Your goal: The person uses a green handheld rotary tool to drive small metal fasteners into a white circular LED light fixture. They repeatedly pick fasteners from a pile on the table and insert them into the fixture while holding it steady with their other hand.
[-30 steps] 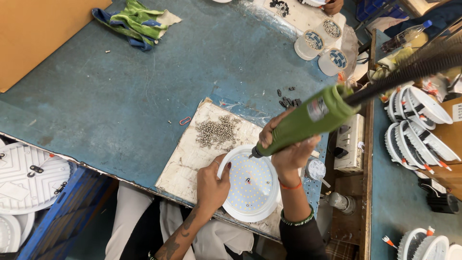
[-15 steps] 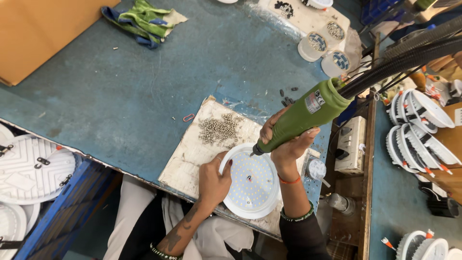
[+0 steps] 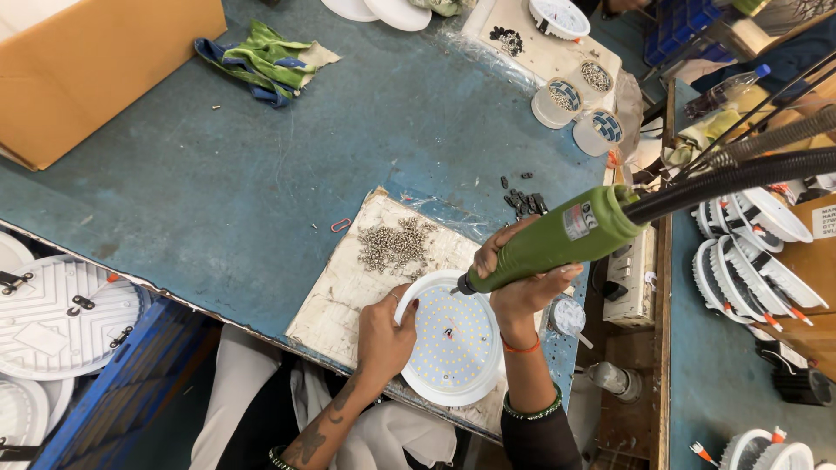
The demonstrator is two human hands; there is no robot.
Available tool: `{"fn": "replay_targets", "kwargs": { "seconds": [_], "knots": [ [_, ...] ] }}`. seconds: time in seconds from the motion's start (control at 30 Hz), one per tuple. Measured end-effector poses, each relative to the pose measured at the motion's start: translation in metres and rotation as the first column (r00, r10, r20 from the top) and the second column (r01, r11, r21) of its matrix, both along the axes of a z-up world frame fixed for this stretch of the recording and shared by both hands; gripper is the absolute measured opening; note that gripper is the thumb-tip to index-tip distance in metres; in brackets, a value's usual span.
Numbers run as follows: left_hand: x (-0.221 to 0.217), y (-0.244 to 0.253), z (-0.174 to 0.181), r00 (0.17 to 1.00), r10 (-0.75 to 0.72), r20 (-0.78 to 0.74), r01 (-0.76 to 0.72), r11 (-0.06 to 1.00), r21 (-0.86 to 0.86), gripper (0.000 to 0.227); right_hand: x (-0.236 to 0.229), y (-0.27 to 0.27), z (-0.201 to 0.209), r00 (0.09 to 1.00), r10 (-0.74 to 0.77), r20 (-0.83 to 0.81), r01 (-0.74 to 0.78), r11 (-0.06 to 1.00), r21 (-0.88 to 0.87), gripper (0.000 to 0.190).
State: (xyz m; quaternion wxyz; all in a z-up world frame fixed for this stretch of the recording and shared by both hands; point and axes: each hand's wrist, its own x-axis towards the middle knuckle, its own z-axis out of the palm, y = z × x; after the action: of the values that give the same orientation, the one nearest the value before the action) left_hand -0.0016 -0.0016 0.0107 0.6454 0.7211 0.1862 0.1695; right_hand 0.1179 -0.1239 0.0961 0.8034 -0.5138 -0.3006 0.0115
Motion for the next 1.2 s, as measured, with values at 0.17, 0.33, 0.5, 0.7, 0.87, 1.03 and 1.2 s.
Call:
{"fn": "replay_targets", "kwargs": {
  "seconds": [0.17, 0.33, 0.5, 0.7, 0.87, 1.03, 1.2],
  "knots": [
    [0.0, -0.001, -0.005, 1.0, -0.006, -0.027, 0.006, 1.0, -0.001, 0.028, 0.012, 0.006, -0.004, 0.997, -0.067, 0.035, 0.069, 0.997, -0.038, 0.086],
    [0.002, 0.0, -0.006, 1.0, 0.006, -0.017, -0.005, 0.998, 0.07, 0.027, 0.017, 0.018, -0.005, 0.998, -0.053, -0.025, 0.052, 0.998, -0.034, 0.085],
    [0.0, 0.003, -0.003, 0.999, 0.01, 0.035, -0.01, 1.0, 0.002, 0.03, -0.002, 0.014, 0.011, 0.991, -0.122, 0.058, 0.123, 0.992, -0.005, 0.086],
    [0.038, 0.034, -0.021, 0.954, -0.294, 0.057, 0.278, 0.94, 0.197, 0.03, -0.023, -0.026, 0.05, 0.937, -0.329, 0.12, 0.325, 0.944, 0.055, 0.091],
    [0.129, 0.05, -0.019, 0.596, -0.79, -0.141, 0.776, 0.522, 0.355, 0.033, -0.034, -0.066, 0.057, 0.955, -0.294, -0.038, 0.296, 0.94, 0.167, 0.1],
    [0.166, 0.012, 0.012, 0.491, -0.757, -0.431, 0.848, 0.303, 0.435, 0.034, -0.042, -0.092, 0.04, 0.938, -0.345, 0.031, 0.341, 0.935, 0.102, 0.099],
    [0.126, -0.018, 0.028, 0.724, -0.675, 0.142, 0.44, 0.611, 0.659, 0.023, -0.043, -0.111, 0.027, 0.947, -0.321, -0.007, 0.32, 0.943, 0.091, 0.097]
  ]
}}
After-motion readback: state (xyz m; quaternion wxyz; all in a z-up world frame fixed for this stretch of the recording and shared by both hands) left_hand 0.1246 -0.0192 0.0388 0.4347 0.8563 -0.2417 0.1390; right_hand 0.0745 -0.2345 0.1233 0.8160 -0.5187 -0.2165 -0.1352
